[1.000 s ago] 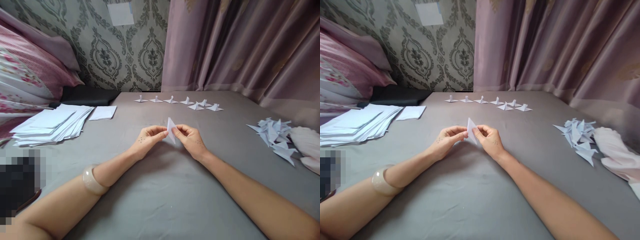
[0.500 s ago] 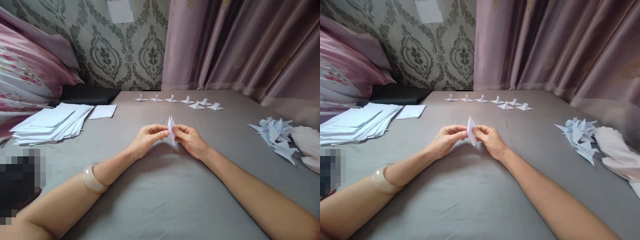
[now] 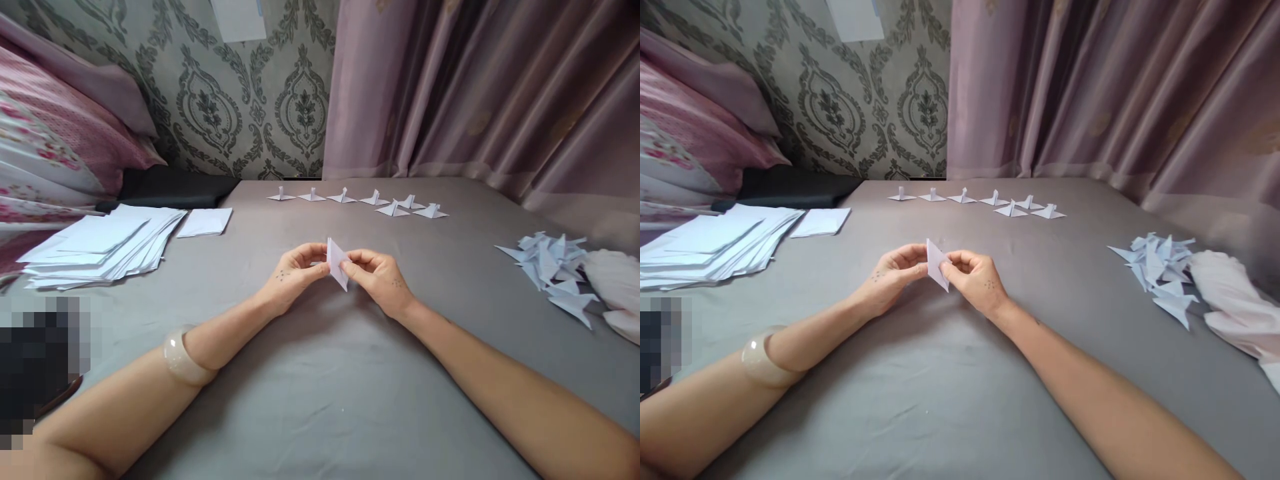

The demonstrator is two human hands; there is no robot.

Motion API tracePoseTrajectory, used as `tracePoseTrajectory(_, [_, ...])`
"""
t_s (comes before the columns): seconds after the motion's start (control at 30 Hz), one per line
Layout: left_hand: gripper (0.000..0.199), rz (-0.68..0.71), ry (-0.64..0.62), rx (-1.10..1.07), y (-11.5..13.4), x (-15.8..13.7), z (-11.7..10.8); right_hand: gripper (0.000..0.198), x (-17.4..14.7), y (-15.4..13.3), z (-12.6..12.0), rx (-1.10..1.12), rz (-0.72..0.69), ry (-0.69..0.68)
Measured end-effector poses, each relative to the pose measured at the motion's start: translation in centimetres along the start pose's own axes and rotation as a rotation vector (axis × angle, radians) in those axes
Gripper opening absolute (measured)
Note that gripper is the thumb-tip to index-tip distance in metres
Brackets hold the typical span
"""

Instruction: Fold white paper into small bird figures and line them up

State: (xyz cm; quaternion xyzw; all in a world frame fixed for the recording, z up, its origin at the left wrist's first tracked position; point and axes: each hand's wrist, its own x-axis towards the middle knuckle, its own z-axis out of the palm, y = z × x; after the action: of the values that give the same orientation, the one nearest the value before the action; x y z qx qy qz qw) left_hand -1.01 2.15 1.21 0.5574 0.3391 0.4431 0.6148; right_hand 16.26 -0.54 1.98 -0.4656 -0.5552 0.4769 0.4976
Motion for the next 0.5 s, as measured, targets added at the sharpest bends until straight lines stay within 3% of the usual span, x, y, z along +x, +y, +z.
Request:
tracePoseTrajectory(0.13, [0.028,-0.005,-0.069,-0.027,-0.02,-0.03,0.08,0.016,-0.09,0.25,0.25,-0.088,-0.040,0.046])
tracePoseTrajectory(0.27, [0.024,0.001,-0.051,-0.044,-0.09,0.03,0.09,0.016,-0.12,0.47,0.42,-0.127,-0.085,0.054])
tracePoseTrajectory(0.5, [0.023,0.035,0.018,-0.033,-0.13,0.00,0.11,0.021,-0.37,-0.31,-0.13,-0.121,-0.160,-0.110])
